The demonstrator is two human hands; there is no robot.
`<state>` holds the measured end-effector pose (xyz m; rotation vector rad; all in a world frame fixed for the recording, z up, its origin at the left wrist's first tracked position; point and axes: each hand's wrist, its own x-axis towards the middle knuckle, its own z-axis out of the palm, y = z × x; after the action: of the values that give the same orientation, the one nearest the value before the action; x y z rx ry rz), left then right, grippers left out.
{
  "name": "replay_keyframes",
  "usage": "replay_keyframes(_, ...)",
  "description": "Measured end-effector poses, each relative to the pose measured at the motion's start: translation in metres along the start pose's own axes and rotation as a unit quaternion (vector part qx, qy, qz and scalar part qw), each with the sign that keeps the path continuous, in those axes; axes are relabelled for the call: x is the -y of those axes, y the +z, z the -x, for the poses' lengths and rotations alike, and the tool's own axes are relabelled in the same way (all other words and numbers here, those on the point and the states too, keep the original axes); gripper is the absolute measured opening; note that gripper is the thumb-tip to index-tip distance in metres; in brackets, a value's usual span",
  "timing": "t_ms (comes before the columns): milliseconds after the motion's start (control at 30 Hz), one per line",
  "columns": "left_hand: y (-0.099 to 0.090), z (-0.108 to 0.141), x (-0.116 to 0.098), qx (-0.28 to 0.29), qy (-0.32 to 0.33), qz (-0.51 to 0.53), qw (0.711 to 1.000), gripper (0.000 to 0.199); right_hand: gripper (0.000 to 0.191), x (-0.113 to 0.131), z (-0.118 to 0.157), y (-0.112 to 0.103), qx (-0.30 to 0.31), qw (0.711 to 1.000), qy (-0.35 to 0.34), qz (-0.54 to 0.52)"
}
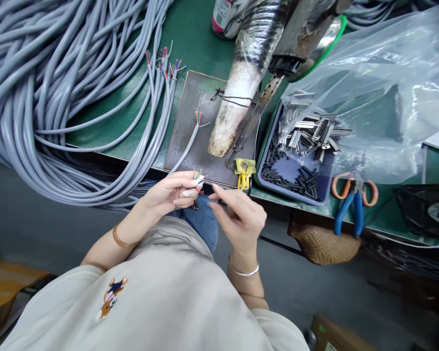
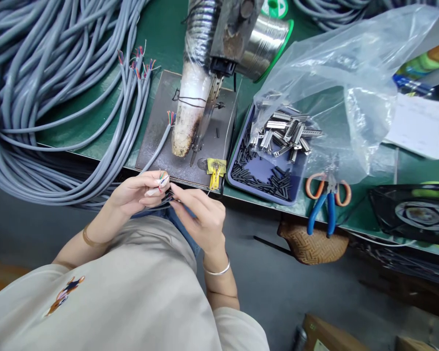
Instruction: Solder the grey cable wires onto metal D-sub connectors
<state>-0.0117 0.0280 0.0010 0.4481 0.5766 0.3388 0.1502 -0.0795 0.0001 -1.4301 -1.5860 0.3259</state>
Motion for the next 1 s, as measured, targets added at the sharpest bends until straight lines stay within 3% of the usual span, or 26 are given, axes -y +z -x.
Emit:
replay_keyframes(100, -0.002, 0.001, 0.0, 0.001, -0.008, 0.011, 1.0, 0.023, 0.046, 0.007, -0.006, 0.004, 0.045, 0.997, -0.06, 0.002)
replay_keyframes(333, -0.004, 0.001, 0.0, -0.002, 0.003, 0.001, 1.0, 0.025, 0.029, 0.008, -0.007, 0.014, 0.102, 0.979, -0.156, 0.077)
replay_keyframes(400, -0.003, 0.0, 0.001, 0.0, 0.006, -0.012, 1.0, 0.024, 0.03, 0.008, -0.005, 0.011, 0.094, 0.981, -0.151, 0.072)
replay_keyframes(533, 0.002, -0.001, 0.004, -0.011, 0.024, -0.048, 0.998, 0.022, 0.036, 0.006, -0.002, -0.004, -0.006, 0.993, -0.079, 0.088)
replay_keyframes(600, 0.007, 0.0, 0.006, -0.03, 0.036, -0.072, 0.996, 0.023, 0.034, 0.004, -0.003, -0.01, -0.032, 0.989, -0.074, 0.125)
replay_keyframes(767, 0.016, 0.001, 0.012, -0.073, 0.09, -0.139, 0.983, 0.035, 0.014, -0.003, -0.006, -0.009, 0.007, 0.976, -0.129, 0.175)
replay_keyframes(867, 0.02, 0.001, 0.02, -0.121, 0.186, -0.204, 0.954, 0.031, 0.007, -0.003, -0.006, -0.004, 0.002, 0.987, -0.074, 0.144)
replay_keyframes(1000, 0.021, 0.0, 0.033, -0.155, 0.269, -0.298, 0.903, 0.02, 0.017, 0.001, -0.004, -0.003, 0.024, 0.992, 0.121, 0.001)
